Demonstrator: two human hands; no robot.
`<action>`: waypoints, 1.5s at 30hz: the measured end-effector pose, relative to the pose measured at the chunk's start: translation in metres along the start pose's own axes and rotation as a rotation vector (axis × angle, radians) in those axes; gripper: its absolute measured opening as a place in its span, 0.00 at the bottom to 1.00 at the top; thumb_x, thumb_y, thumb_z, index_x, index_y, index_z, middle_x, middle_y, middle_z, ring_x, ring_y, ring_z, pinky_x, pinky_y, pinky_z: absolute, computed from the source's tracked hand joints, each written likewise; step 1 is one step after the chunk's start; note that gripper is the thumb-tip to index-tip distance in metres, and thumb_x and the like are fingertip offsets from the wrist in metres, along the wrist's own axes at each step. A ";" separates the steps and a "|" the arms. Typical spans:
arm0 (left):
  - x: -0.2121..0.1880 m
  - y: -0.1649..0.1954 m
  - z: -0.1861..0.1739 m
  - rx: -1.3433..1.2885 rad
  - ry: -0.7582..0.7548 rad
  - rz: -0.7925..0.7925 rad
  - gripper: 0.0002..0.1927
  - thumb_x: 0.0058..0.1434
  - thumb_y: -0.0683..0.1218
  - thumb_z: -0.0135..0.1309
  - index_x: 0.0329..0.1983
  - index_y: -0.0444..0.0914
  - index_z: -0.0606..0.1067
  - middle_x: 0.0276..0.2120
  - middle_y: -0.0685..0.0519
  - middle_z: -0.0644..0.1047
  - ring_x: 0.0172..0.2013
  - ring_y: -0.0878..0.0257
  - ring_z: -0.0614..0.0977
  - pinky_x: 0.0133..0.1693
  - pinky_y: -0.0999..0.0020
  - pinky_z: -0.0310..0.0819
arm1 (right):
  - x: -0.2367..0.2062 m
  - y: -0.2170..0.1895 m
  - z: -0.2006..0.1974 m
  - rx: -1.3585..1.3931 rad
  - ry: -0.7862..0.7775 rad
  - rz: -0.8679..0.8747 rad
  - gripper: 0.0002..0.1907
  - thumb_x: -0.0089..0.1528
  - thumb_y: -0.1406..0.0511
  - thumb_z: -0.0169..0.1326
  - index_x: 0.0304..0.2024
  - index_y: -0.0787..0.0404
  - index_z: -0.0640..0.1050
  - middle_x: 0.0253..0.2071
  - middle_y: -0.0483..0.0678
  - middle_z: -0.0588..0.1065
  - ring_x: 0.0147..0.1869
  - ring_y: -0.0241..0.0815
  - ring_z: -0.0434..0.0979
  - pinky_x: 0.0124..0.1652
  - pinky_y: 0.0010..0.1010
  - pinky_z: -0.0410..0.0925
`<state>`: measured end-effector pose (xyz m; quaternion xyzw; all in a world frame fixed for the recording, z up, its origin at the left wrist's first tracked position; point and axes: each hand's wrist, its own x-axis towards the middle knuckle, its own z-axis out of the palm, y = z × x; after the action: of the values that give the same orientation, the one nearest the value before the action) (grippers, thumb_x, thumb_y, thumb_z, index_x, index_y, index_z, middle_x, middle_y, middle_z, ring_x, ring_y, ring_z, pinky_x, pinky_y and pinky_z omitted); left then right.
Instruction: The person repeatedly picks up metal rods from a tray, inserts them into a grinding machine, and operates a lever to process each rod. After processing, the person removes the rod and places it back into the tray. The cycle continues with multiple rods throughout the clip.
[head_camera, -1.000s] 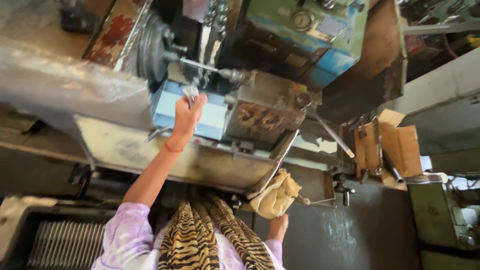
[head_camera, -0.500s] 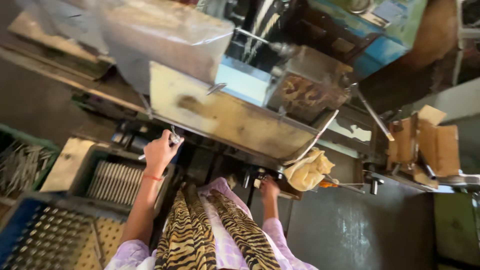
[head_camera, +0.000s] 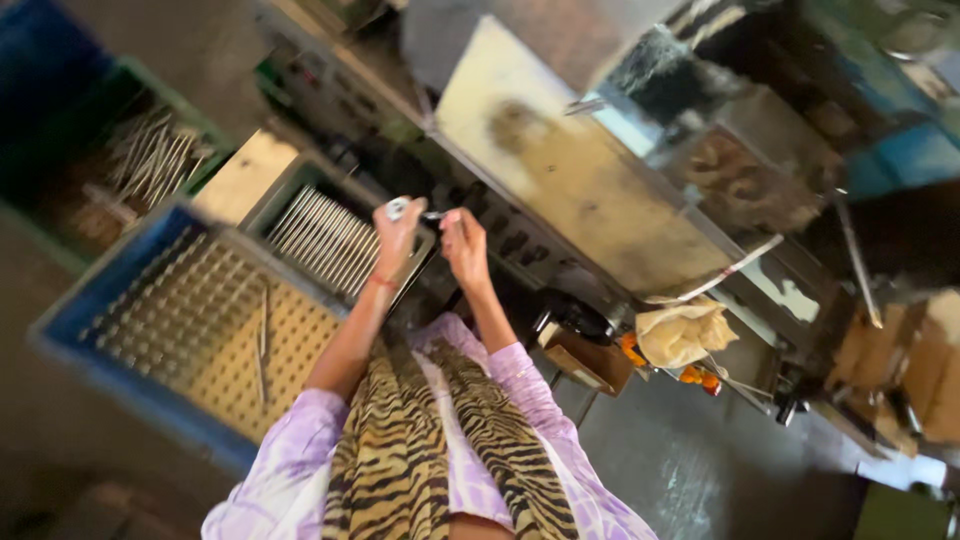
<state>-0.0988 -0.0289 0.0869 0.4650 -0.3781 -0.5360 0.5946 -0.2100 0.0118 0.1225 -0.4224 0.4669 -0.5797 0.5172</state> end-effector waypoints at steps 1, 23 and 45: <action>-0.003 0.000 -0.007 0.001 -0.009 -0.012 0.22 0.64 0.45 0.59 0.17 0.45 0.63 0.19 0.67 0.61 0.22 0.76 0.60 0.23 0.70 0.49 | -0.003 0.003 0.004 -0.038 -0.009 0.000 0.15 0.73 0.57 0.47 0.37 0.60 0.72 0.23 0.35 0.63 0.23 0.26 0.58 0.23 0.21 0.54; -0.022 -0.006 -0.090 0.003 0.029 0.082 0.23 0.65 0.44 0.61 0.16 0.43 0.64 0.17 0.66 0.61 0.21 0.77 0.60 0.22 0.71 0.50 | -0.027 0.016 0.075 0.093 -0.075 0.219 0.17 0.73 0.55 0.46 0.37 0.62 0.69 0.20 0.38 0.59 0.19 0.29 0.54 0.20 0.24 0.50; -0.024 0.000 -0.086 0.067 0.236 0.190 0.26 0.65 0.47 0.66 0.19 0.37 0.63 0.17 0.59 0.61 0.22 0.74 0.58 0.23 0.70 0.51 | -0.023 0.006 0.091 0.239 -0.107 0.375 0.19 0.72 0.53 0.45 0.51 0.60 0.75 0.19 0.34 0.57 0.17 0.26 0.53 0.19 0.22 0.51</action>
<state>-0.0208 0.0078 0.0637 0.5065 -0.3656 -0.4058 0.6671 -0.1175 0.0253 0.1355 -0.2942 0.4370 -0.5014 0.6864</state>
